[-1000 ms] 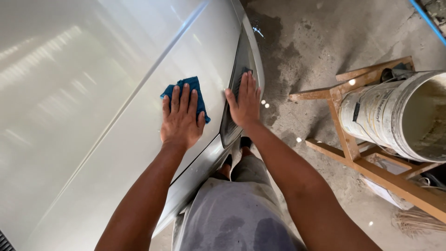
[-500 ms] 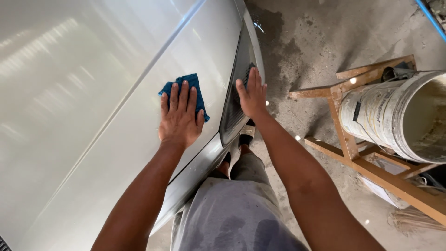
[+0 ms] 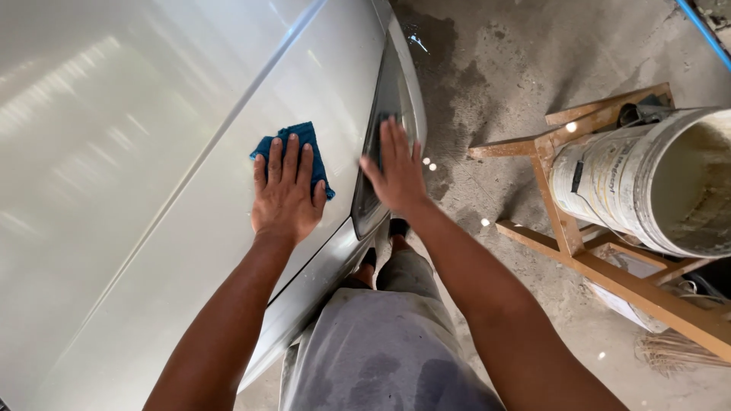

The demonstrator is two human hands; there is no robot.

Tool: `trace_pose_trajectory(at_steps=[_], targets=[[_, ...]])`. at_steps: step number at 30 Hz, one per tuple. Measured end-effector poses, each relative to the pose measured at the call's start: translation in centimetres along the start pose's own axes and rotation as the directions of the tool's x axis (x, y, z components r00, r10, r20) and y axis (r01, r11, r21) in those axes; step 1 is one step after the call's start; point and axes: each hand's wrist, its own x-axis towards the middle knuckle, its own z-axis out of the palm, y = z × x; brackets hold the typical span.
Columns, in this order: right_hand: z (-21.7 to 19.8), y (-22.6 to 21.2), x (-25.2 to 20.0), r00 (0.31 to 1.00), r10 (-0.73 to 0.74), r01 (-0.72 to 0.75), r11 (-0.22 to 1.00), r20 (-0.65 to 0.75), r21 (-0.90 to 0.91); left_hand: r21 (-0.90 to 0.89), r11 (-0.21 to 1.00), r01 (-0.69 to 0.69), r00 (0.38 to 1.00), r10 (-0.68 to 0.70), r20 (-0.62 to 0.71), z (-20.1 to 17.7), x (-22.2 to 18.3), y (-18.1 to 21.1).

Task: The person dips a blue cloth into a bucket of water and wipes the front bumper of a silver car. They then use a sanding block to rub the car's headlight while holding the cloth in the other hand, repeating the process of dipping the cloth and wiping the headlight area.

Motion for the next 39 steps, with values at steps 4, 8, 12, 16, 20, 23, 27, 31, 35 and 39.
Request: trace_pose_trajectory(at_steps=[4, 8, 12, 16, 20, 23, 27, 31, 35, 39], targets=[[0.3, -1.1, 0.1, 0.98, 0.199, -0.198, 0.963, 0.011, 0.185, 0.027, 1.0, 0.011, 1.0, -0.012, 0.025, -0.4, 0.0, 0.0], [0.9, -3.6, -7.5, 0.998, 0.011, -0.002, 0.988, -0.059, 0.154, 0.004, 1.0, -0.004, 1.0, 0.004, -0.01, 0.3, 0.0, -0.1], [1.8, -2.7, -9.4, 0.992, -0.104, 0.102, 0.994, 0.075, 0.023, 0.015, 1.0, -0.007, 0.999, 0.008, -0.033, 0.8, 0.0, -0.4], [0.1, -0.2, -1.9, 0.993, 0.105, -0.108, 0.992, 0.057, 0.06, 0.023, 1.0, -0.006, 1.0, 0.007, -0.028, 0.4, 0.0, -0.3], [-0.4, 0.9, 1.4, 0.969, 0.236, -0.245, 0.955, 0.072, 0.165, -0.003, 1.0, 0.001, 1.0, -0.001, -0.006, 0.4, 0.0, 0.0], [0.6, -1.6, -2.7, 0.992, 0.129, -0.128, 0.978, 0.006, 0.167, 0.004, 1.0, 0.0, 1.0, 0.0, -0.022, 0.7, -0.1, -0.4], [0.8, -3.8, -10.0, 0.987, -0.162, 0.163, 0.971, -0.02, 0.175, -0.011, 1.0, -0.004, 0.999, 0.004, -0.034, 0.7, -0.2, -0.3], [1.3, -1.6, -6.5, 0.992, -0.12, 0.113, 0.984, 0.039, 0.136, -0.017, 1.0, -0.01, 0.999, 0.009, -0.049, 0.6, -0.2, -0.2], [0.9, 1.7, 1.0, 0.99, 0.14, -0.142, 0.978, 0.024, 0.153, -0.017, 1.0, -0.002, 0.999, 0.002, -0.034, 0.2, -0.4, -0.2], [1.2, 1.8, 2.7, 0.966, 0.255, -0.255, 0.927, 0.035, 0.275, -0.036, 0.999, -0.002, 0.999, 0.001, -0.042, 0.5, -0.5, -0.4]])
